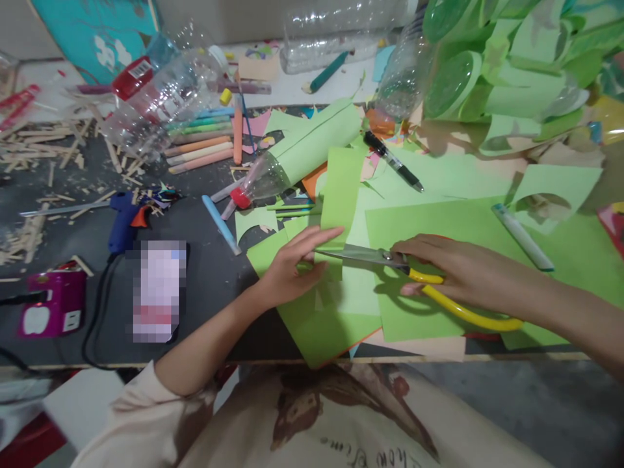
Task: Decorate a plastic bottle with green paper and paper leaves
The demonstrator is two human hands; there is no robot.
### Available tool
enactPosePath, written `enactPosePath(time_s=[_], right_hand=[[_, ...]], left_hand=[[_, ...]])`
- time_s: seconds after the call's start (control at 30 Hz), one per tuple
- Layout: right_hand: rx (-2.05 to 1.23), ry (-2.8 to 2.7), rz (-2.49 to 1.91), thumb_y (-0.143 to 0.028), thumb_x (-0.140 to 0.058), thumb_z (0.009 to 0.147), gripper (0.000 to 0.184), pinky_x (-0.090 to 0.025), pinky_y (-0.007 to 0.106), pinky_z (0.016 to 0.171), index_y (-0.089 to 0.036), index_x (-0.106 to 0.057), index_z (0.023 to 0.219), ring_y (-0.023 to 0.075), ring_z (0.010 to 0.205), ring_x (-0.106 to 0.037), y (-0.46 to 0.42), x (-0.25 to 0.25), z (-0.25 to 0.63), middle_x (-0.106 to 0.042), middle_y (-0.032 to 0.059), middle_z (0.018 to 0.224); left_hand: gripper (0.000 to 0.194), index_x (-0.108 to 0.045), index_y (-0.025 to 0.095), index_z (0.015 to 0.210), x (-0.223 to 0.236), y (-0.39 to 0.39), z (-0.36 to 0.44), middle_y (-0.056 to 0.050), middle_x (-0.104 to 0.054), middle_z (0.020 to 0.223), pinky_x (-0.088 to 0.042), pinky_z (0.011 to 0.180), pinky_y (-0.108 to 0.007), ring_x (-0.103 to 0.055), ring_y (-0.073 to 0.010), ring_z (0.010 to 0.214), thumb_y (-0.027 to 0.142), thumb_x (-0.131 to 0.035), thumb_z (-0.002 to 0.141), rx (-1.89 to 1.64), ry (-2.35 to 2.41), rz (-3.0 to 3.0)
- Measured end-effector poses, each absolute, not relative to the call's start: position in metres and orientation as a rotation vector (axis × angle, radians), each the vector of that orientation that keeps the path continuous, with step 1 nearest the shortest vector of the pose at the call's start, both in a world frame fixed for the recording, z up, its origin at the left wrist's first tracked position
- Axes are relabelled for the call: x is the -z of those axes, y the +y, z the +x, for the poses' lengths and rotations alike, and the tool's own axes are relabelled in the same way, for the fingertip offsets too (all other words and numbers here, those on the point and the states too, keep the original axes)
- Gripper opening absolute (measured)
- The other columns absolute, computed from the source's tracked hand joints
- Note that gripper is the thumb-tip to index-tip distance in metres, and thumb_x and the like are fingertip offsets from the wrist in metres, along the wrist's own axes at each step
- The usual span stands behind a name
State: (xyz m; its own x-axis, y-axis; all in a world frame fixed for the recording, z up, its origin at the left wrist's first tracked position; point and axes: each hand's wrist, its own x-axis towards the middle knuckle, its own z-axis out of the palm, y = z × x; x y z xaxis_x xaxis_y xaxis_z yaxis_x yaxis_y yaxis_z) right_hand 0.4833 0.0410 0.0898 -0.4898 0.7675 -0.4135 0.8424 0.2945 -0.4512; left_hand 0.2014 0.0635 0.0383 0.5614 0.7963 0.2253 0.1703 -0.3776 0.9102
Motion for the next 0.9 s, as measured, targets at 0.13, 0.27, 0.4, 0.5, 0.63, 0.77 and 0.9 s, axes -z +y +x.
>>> enactPosePath(time_s=[0.13, 0.27, 0.4, 0.5, 0.63, 0.77, 0.9], right_hand=[[0.986, 2.436, 1.525, -0.075, -0.039, 0.083, 0.067, -0.048, 0.034, 0.061, -0.022, -0.063, 0.118, 0.0290, 0.081, -0.067, 0.0412, -0.0892, 0.4831, -0.070, 0.0131, 0.102], [0.951, 2.447, 1.510, -0.074, -0.038, 0.084, 0.067, -0.046, 0.032, 0.059, -0.022, -0.062, 0.119, 0.0274, 0.077, -0.067, 0.0424, -0.0897, 0.4842, -0.070, 0.0124, 0.100], [0.943, 2.444, 1.501, -0.073, -0.039, 0.084, 0.065, -0.043, 0.030, 0.055, -0.023, -0.063, 0.117, 0.0253, 0.070, -0.065, 0.0438, -0.0907, 0.4854, -0.070, 0.0110, 0.094], [0.966, 2.435, 1.507, -0.074, -0.041, 0.083, 0.064, -0.041, 0.029, 0.052, -0.023, -0.065, 0.114, 0.0237, 0.065, -0.063, 0.0446, -0.0909, 0.4857, -0.070, 0.0099, 0.090], [1.003, 2.440, 1.499, -0.072, -0.043, 0.084, 0.060, -0.040, 0.028, 0.052, -0.023, -0.065, 0.112, 0.0226, 0.063, -0.062, 0.0454, -0.0889, 0.4859, -0.071, 0.0097, 0.089], [0.996, 2.460, 1.473, -0.072, -0.041, 0.084, 0.062, -0.039, 0.027, 0.051, -0.022, -0.065, 0.111, 0.0209, 0.059, -0.060, 0.0471, -0.0877, 0.4866, -0.068, 0.0082, 0.080], [0.974, 2.518, 1.424, -0.073, -0.034, 0.087, 0.065, -0.038, 0.027, 0.051, -0.020, -0.065, 0.108, 0.0199, 0.057, -0.058, 0.0472, -0.0900, 0.4886, -0.066, 0.0081, 0.076]], left_hand=[[0.047, -0.055, 0.025, 0.133, -0.0371, 0.0639, 0.2023, -0.011, -0.065, 0.121, -0.046, 0.055, -0.016, -0.061, -0.0192, 0.105, 0.014, -0.054, 0.088, -0.879, 0.793, 1.856], [0.044, -0.056, 0.024, 0.132, -0.0363, 0.0643, 0.2022, -0.011, -0.065, 0.121, -0.044, 0.053, -0.015, -0.060, -0.0187, 0.107, 0.017, -0.056, 0.088, -0.907, 0.786, 1.858], [0.040, -0.057, 0.022, 0.130, -0.0374, 0.0645, 0.2019, -0.011, -0.065, 0.120, -0.044, 0.053, -0.016, -0.060, -0.0187, 0.107, 0.021, -0.055, 0.090, -0.880, 0.802, 1.842], [0.039, -0.058, 0.022, 0.130, -0.0381, 0.0646, 0.2018, -0.011, -0.066, 0.119, -0.044, 0.053, -0.017, -0.061, -0.0182, 0.104, 0.024, -0.053, 0.092, -0.851, 0.823, 1.833], [0.040, -0.057, 0.023, 0.131, -0.0350, 0.0654, 0.2013, -0.011, -0.066, 0.120, -0.044, 0.053, -0.017, -0.060, -0.0192, 0.106, 0.024, -0.054, 0.091, -0.861, 0.811, 1.841], [0.043, -0.056, 0.026, 0.133, -0.0300, 0.0657, 0.1997, -0.010, -0.066, 0.122, -0.044, 0.054, -0.017, -0.062, -0.0157, 0.092, 0.021, -0.055, 0.090, -0.875, 0.806, 1.868], [0.045, -0.054, 0.028, 0.134, -0.0293, 0.0645, 0.1989, -0.009, -0.065, 0.125, -0.045, 0.055, -0.018, -0.062, -0.0141, 0.088, 0.020, -0.055, 0.090, -0.868, 0.807, 1.850]])
